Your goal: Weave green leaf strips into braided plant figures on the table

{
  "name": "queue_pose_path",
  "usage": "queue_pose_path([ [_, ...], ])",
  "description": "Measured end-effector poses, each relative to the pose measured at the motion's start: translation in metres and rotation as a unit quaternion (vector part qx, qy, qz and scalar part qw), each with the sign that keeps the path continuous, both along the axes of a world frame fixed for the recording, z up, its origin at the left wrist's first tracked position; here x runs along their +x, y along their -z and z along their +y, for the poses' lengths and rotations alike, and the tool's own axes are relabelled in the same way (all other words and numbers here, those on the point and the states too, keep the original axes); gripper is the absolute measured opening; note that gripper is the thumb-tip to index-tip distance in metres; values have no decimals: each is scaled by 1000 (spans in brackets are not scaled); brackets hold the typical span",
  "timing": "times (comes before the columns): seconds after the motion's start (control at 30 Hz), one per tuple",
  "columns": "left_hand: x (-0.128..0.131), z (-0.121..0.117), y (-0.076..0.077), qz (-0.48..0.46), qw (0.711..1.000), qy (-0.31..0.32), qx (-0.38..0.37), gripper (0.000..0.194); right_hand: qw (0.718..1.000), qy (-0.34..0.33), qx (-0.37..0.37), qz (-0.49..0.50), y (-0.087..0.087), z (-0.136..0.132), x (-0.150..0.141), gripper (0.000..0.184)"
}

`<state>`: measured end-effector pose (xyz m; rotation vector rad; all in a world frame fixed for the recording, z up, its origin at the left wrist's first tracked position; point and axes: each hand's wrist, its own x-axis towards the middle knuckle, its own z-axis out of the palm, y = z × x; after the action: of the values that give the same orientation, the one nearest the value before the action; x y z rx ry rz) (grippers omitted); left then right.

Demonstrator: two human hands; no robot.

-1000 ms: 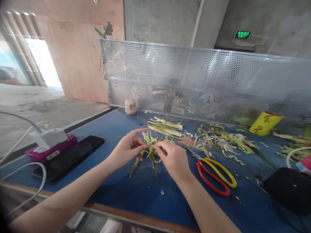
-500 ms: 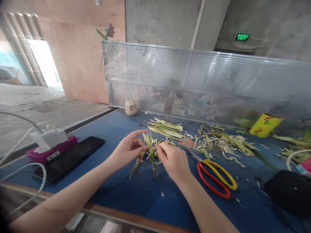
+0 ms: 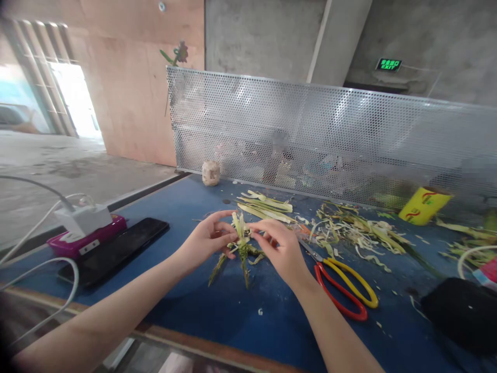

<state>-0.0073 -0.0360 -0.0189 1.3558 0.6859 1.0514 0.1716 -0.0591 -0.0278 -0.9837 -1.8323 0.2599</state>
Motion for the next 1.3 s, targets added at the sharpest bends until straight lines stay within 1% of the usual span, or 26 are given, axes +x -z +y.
queue_pose_path([
  [0.07, 0, 0, 0, 0, 1000, 7, -7, 53, 998, -36, 16, -39, 0, 1, -2, 16],
  [0.13, 1, 0, 1, 1, 1000, 11, -12, 54, 997, -53, 25, -58, 0, 2, -4, 17],
  [0.27, 1, 1, 2, -3, 1000, 9, -13, 58, 997, -36, 15, -63, 1, 2, -7, 14],
  [0.47, 3, 0, 1, 7, 1000, -3, 0, 60, 999, -27, -18, -29, 1, 2, -10, 9],
  [0.67, 4, 0, 1, 13, 1000, -16, -7, 56, 998, -26, -34, -43, -4, 1, -12, 8],
  [0.83, 6, 0, 1, 22, 1000, -19, 8, 52, 997, -26, -48, -48, -5, 1, -10, 8],
  [0.93, 7, 0, 1, 30, 999, -26, 18, 51, 996, -26, -71, -36, -5, 2, -9, 8],
  [1.03, 7, 0, 1, 31, 999, -26, 29, 49, 995, -25, -101, -4, -4, 4, -8, 10],
  [1.1, 5, -1, 1, 43, 997, -38, 57, 45, 989, -25, -145, 26, -2, 6, -7, 11],
  [1.17, 3, -3, 1, 81, 988, -70, 109, 43, 975, -31, -211, 60, -1, 7, -6, 13],
  [1.23, 1, -6, 0, 122, 973, -96, 170, 42, 959, -45, -267, 88, 0, 8, -5, 15],
  [1.3, -1, -9, 0, 151, 955, -105, 231, 41, 946, -61, -301, 107, -1, 7, -5, 16],
])
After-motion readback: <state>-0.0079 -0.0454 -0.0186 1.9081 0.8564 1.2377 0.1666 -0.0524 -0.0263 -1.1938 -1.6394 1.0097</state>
